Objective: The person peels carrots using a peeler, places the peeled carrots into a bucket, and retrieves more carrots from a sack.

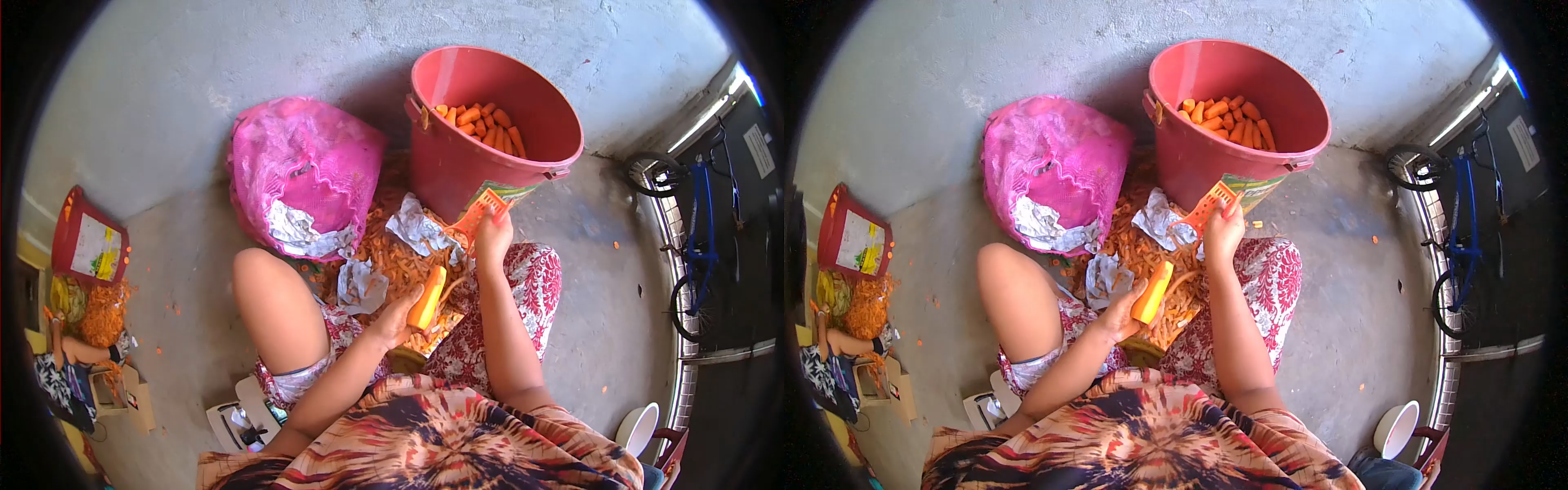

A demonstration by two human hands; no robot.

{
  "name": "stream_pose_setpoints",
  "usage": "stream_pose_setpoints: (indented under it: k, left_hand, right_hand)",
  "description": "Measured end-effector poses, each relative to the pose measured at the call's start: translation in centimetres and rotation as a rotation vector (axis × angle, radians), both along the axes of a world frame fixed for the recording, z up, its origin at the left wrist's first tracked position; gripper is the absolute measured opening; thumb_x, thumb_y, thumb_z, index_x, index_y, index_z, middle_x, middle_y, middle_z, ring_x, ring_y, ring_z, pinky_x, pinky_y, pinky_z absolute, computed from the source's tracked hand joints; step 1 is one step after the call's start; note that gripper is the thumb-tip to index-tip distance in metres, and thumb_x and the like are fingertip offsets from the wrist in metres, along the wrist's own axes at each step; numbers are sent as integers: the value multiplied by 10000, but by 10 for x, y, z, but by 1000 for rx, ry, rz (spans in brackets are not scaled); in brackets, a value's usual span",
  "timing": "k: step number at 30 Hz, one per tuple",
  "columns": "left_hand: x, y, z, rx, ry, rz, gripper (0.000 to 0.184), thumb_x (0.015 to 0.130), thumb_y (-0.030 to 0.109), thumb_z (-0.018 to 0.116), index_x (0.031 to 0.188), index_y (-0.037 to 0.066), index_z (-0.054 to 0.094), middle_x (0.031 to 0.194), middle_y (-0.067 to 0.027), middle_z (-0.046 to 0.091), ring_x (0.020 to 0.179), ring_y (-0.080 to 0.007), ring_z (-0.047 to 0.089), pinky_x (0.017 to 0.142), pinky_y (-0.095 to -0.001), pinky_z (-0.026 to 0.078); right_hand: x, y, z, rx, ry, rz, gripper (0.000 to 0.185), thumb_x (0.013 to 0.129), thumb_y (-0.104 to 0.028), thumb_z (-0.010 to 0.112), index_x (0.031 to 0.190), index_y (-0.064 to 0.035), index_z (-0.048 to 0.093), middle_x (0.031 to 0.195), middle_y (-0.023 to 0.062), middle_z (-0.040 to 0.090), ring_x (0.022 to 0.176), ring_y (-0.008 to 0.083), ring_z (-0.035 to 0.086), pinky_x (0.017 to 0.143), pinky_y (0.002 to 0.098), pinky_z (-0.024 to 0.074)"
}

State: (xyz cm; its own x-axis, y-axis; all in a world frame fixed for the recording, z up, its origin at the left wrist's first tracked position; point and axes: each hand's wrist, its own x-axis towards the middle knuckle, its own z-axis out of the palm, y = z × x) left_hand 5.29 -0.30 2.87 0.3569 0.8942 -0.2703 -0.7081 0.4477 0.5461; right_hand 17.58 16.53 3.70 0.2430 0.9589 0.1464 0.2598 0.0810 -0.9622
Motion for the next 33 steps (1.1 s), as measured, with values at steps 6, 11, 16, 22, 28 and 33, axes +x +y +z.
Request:
stream_pose_setpoints:
  k: [6,11,16,22,28,33]
  left_hand:
    - [-6,9,-2,2,42,78,436,802,479,432,898,57,489,679,-79,528,582,-171,516,497,-314,437]
    - [-7,10,-5,-43,-17,63,448,811,506,383,877,74,483,658,-85,504,520,-165,491,453,-298,418]
    - [-8,6,-3,-26,-101,-51,491,815,543,332,901,77,461,637,-89,486,420,-136,432,396,-252,372]
    - [-9,3,7,67,48,-191,538,799,578,336,895,63,457,648,-83,498,402,-124,428,375,-229,353]
    - [-18,12,-9,202,503,7,308,804,327,524,893,35,479,741,-62,543,657,-149,555,595,-267,450]
    - [-39,19,5,230,1553,258,413,676,200,618,1018,6,490,819,-192,581,767,-325,577,663,-356,444]
  right_hand:
    - [-20,-44,38,-48,301,176,181,840,-179,483,878,-6,517,700,5,518,617,61,452,542,210,383]
    - [-22,-56,28,48,178,291,153,846,-161,481,861,-14,523,700,5,542,610,63,481,546,219,409]
    - [-27,-64,28,116,-2,329,119,840,-118,476,859,-13,529,707,35,558,644,85,504,579,245,424]
    - [0,-12,18,199,-79,-75,132,802,-122,508,792,7,484,597,136,520,518,210,501,493,325,405]
    - [1,-30,21,30,-112,219,157,790,-153,522,822,-2,496,654,192,545,599,299,555,559,365,421]
    - [9,-47,5,-82,-444,754,211,746,-205,516,872,-36,518,749,218,570,714,361,559,610,408,439]
